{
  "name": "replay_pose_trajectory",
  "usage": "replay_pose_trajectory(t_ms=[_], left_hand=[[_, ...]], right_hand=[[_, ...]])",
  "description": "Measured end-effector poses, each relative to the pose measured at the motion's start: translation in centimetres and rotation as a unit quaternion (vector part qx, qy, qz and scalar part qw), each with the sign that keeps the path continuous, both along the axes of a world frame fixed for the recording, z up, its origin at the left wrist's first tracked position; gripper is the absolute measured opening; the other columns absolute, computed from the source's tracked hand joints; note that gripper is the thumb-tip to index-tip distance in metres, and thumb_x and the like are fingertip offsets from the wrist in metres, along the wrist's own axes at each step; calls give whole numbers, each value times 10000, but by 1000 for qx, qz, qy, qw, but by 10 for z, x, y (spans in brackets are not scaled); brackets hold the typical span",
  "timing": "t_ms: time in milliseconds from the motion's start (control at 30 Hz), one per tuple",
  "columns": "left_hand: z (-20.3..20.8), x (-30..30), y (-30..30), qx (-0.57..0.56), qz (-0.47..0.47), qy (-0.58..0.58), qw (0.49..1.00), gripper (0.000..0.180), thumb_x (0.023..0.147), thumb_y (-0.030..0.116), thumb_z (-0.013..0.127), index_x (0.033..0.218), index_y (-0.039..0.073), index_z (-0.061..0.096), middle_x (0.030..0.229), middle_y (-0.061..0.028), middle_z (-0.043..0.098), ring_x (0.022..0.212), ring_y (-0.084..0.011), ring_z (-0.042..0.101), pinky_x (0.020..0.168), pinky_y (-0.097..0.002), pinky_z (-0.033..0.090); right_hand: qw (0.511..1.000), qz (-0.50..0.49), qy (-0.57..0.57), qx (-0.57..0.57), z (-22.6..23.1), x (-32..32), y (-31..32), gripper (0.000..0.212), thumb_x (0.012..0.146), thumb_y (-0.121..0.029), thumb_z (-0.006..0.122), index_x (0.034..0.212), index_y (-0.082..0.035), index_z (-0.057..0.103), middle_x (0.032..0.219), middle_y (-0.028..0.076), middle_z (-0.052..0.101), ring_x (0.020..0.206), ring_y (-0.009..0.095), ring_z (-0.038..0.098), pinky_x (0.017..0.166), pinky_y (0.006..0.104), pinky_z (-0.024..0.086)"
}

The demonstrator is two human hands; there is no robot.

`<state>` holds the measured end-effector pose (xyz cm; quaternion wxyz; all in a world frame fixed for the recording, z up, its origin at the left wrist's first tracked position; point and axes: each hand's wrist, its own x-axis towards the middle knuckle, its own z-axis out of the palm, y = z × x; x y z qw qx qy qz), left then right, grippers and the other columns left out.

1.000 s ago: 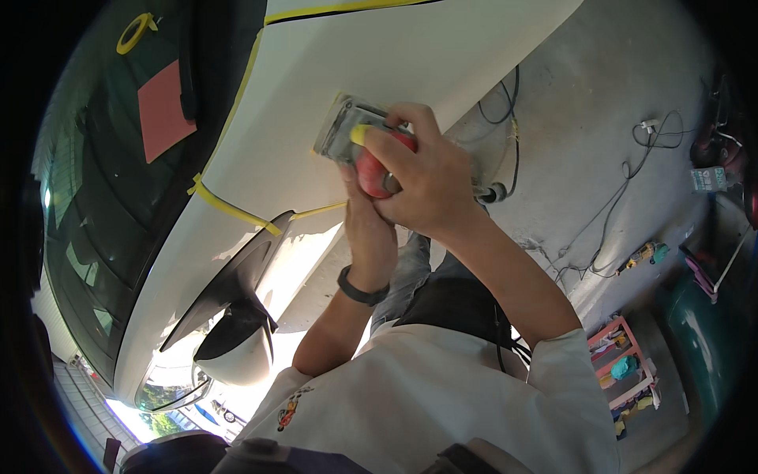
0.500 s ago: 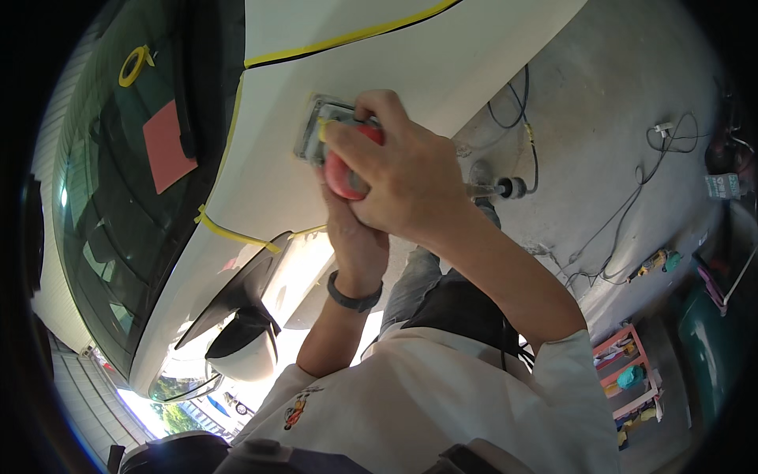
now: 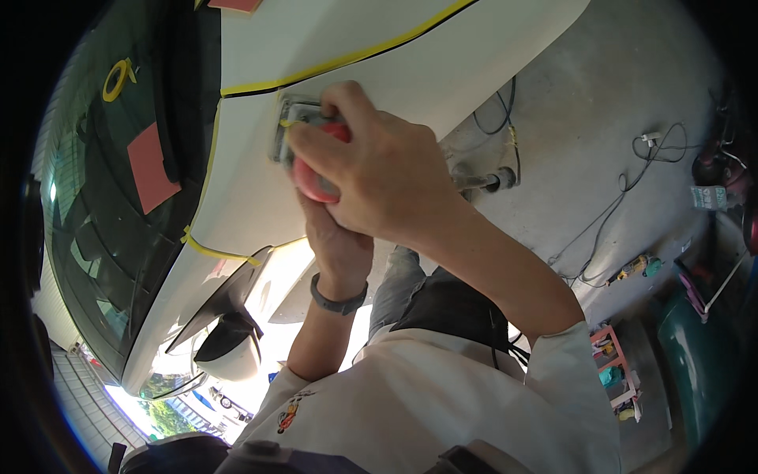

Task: The person applies yellow masking tape along the front fender and headlight area of a white car to protect adjacent surfaces. Then, using a handheld electric sander with a sanding pad, the person sands the taped-off fender area in back-and-forth motions, moving along the panel and around the headlight.

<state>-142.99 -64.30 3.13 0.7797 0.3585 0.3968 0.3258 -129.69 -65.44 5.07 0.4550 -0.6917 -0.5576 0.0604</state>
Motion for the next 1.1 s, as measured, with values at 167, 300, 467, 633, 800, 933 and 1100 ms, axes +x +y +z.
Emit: replay_pose_trajectory(t_ms=[167, 300, 467, 633, 800, 933, 1100], left_hand=[[10, 8, 7, -21, 1, -7, 1000, 660, 1140, 586, 309, 1653, 176, 250, 1607, -77, 424, 1465, -241, 467, 1196, -408, 439], [-10, 36, -7, -41, -6, -4, 999, 653, 1139, 583, 326, 1645, 174, 263, 1603, -74, 427, 1461, -221, 467, 1189, -394, 441], [-19, 73, -15, -128, -25, 35, 991, 653, 1135, 610, 310, 1610, 163, 339, 1489, -59, 551, 1339, -170, 585, 1079, -336, 530], [-16, 107, -14, -172, -127, 109, 971, 616, 1144, 588, 313, 1610, 189, 357, 1307, -18, 609, 1144, -104, 634, 885, -264, 555], [-10, 90, -16, -151, -89, 116, 978, 597, 1146, 572, 323, 1616, 205, 349, 1361, -9, 608, 1172, -102, 632, 922, -269, 553], [0, 52, -14, -39, -35, 60, 997, 587, 1152, 521, 351, 1610, 155, 337, 1500, -80, 526, 1379, -208, 533, 1130, -384, 481], [-12, 55, -21, -69, -25, 78, 994, 596, 1152, 519, 353, 1617, 147, 323, 1540, -95, 501, 1418, -242, 512, 1182, -414, 444]], right_hand=[[1000, 30, -3, -8, 6, 11, 9, 441, 643, -136, 860, 1056, -195, 717, 1123, 52, 599, 767, 237, 713, 614, 353, 615], [999, 22, -8, -39, -6, 36, -7, 463, 628, -138, 872, 1064, -175, 722, 1124, 55, 612, 768, 244, 729, 608, 361, 614], [994, -39, -25, -97, -17, 65, -26, 418, 696, -166, 856, 1089, -175, 715, 1111, 59, 607, 741, 250, 732, 592, 367, 603], [979, -93, -36, -176, -10, 99, -42, 527, 665, -163, 891, 1150, -196, 687, 1106, 67, 599, 711, 269, 733, 624, 401, 620], [984, -67, 16, -167, -5, 85, -36, 543, 669, -150, 886, 1172, -167, 682, 1117, 84, 598, 756, 313, 741, 663, 431, 630], [990, -30, 44, -132, -7, 39, -24, 432, 741, -154, 837, 1147, -167, 690, 1116, 84, 586, 754, 277, 739, 622, 390, 609], [990, -39, 32, -130, -16, 42, -32, 472, 713, -182, 861, 1153, -182, 689, 1139, 73, 576, 743, 279, 730, 593, 404, 609]])
